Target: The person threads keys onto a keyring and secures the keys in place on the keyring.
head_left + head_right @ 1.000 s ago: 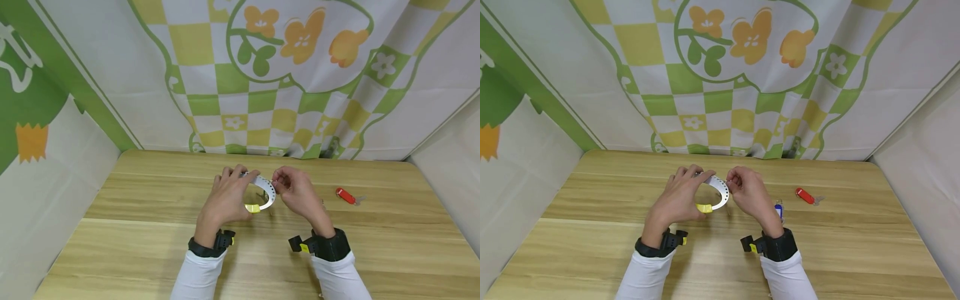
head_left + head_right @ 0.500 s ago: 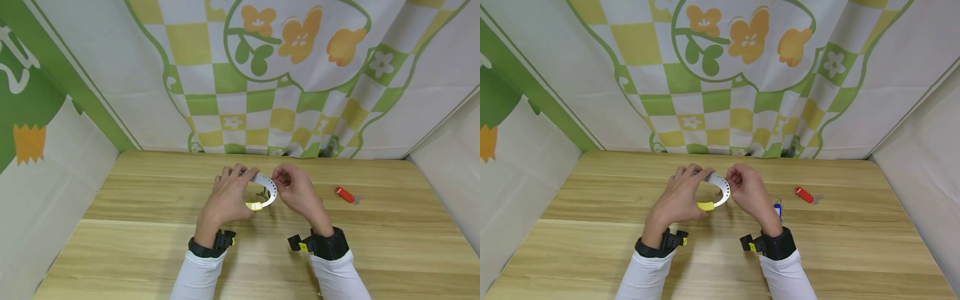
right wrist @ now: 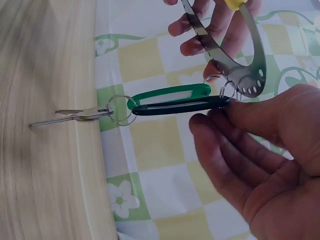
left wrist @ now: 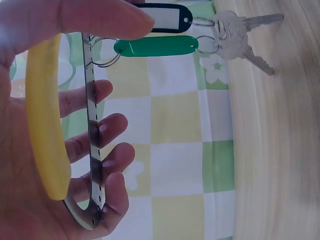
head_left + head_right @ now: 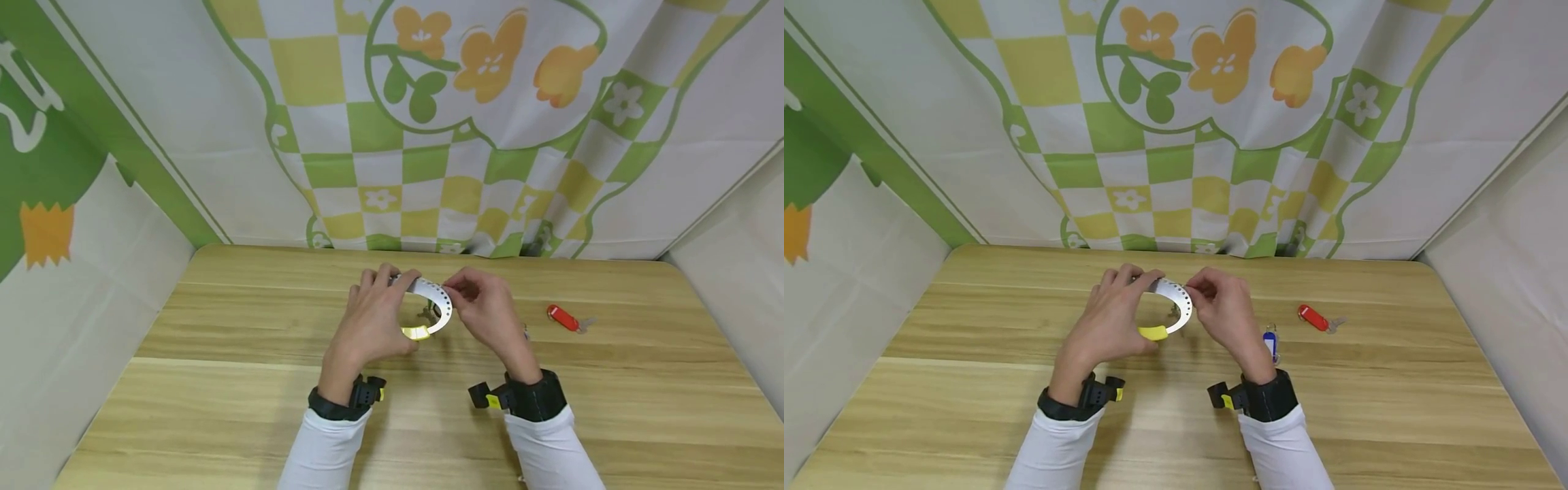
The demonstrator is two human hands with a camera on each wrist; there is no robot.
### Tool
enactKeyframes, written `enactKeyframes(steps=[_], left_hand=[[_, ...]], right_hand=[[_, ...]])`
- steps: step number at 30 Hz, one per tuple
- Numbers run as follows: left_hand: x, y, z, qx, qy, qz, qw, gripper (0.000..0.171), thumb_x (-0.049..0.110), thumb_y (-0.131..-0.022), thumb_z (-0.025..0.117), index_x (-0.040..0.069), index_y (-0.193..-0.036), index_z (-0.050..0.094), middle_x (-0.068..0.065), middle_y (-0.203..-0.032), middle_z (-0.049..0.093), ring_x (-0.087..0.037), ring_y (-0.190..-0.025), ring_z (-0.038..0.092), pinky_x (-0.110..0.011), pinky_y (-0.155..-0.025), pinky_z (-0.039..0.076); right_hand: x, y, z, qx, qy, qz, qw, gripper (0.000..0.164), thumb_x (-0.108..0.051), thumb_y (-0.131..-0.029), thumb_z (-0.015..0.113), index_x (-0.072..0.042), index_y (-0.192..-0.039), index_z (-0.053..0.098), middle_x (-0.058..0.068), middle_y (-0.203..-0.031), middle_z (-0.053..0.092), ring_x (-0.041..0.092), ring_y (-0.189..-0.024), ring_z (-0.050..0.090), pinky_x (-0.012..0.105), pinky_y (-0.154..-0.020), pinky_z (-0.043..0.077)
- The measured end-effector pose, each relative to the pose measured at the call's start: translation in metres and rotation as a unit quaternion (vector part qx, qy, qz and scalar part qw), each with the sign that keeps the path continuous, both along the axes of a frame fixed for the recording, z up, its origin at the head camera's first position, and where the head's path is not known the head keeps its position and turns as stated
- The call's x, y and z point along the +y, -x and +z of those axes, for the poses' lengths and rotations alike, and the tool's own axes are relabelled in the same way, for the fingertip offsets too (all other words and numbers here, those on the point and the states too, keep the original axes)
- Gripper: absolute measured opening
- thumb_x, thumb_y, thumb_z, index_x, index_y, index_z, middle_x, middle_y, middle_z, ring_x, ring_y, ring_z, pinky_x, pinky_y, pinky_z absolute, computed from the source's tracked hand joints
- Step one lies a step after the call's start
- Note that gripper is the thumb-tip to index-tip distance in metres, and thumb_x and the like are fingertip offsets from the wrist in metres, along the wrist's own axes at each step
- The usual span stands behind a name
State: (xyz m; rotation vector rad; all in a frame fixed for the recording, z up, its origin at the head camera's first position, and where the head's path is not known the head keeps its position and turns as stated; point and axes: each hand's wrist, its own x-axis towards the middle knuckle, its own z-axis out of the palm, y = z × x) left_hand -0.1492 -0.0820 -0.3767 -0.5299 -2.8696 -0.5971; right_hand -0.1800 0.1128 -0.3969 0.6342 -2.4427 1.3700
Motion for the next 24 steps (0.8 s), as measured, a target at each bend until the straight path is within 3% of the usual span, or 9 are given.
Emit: enactKeyframes(steps=[7, 11, 14, 18, 21, 24], left_hand=[[-0.0003, -0.0009, 0.0006, -0.012, 0.015, -0.009, 0.9998, 0.095, 0.039, -0.047, 0.083, 0.025, -0.133, 0.045, -0.004, -0.124, 0.043, -0.027, -0.107, 0.038, -0.042, -0.078, 0.034], [-0.0007, -0.0015, 0.0012, -0.021, 0.020, -0.012, 0.9995, 0.093, 0.039, -0.048, 0.082, 0.025, -0.133, 0.046, -0.003, -0.124, 0.043, -0.027, -0.107, 0.038, -0.040, -0.077, 0.033], [0.0001, -0.0013, 0.0013, -0.020, 0.013, -0.007, 0.9997, 0.092, 0.039, -0.049, 0.082, 0.024, -0.133, 0.046, -0.004, -0.124, 0.043, -0.028, -0.107, 0.039, -0.042, -0.078, 0.034], [0.0018, -0.0006, 0.0006, -0.010, -0.004, 0.007, 0.9999, 0.093, 0.039, -0.049, 0.082, 0.023, -0.133, 0.046, -0.004, -0.122, 0.043, -0.028, -0.107, 0.038, -0.044, -0.078, 0.035], [0.0030, -0.0003, 0.0001, 0.001, -0.013, 0.020, 0.9997, 0.094, 0.039, -0.047, 0.082, 0.023, -0.133, 0.046, -0.004, -0.120, 0.043, -0.027, -0.105, 0.038, -0.044, -0.078, 0.035], [0.0040, -0.0001, -0.0002, 0.010, -0.017, 0.026, 0.9995, 0.094, 0.037, -0.046, 0.083, 0.023, -0.132, 0.047, -0.004, -0.119, 0.043, -0.027, -0.104, 0.038, -0.045, -0.079, 0.034]], right_hand=[[0.0018, -0.0008, 0.0006, 0.114, -0.080, 0.015, 0.990, 0.010, -0.006, -0.083, 0.063, -0.016, -0.082, 0.065, -0.005, -0.080, 0.063, 0.004, -0.069, 0.057, 0.022, -0.061, 0.045], [0.0021, -0.0009, 0.0001, 0.128, -0.105, 0.023, 0.986, 0.009, -0.008, -0.083, 0.063, -0.016, -0.084, 0.064, -0.003, -0.082, 0.062, 0.004, -0.072, 0.057, 0.022, -0.061, 0.045], [0.0008, -0.0008, -0.0009, 0.101, -0.092, 0.014, 0.991, 0.008, -0.009, -0.084, 0.063, -0.016, -0.087, 0.064, -0.005, -0.082, 0.062, 0.005, -0.072, 0.058, 0.022, -0.062, 0.045], [-0.0023, -0.0010, -0.0022, 0.025, -0.035, -0.021, 0.999, 0.004, -0.014, -0.084, 0.064, -0.015, -0.088, 0.065, -0.005, -0.079, 0.061, 0.007, -0.069, 0.058, 0.024, -0.062, 0.046], [-0.0046, -0.0010, -0.0024, -0.024, 0.013, -0.044, 0.999, 0.005, -0.018, -0.083, 0.065, -0.013, -0.085, 0.066, -0.003, -0.076, 0.061, 0.009, -0.066, 0.058, 0.026, -0.060, 0.047], [-0.0063, -0.0007, -0.0020, -0.040, 0.039, -0.056, 0.997, 0.008, -0.018, -0.082, 0.066, -0.011, -0.083, 0.066, 0.000, -0.074, 0.061, 0.011, -0.064, 0.059, 0.027, -0.060, 0.047]])
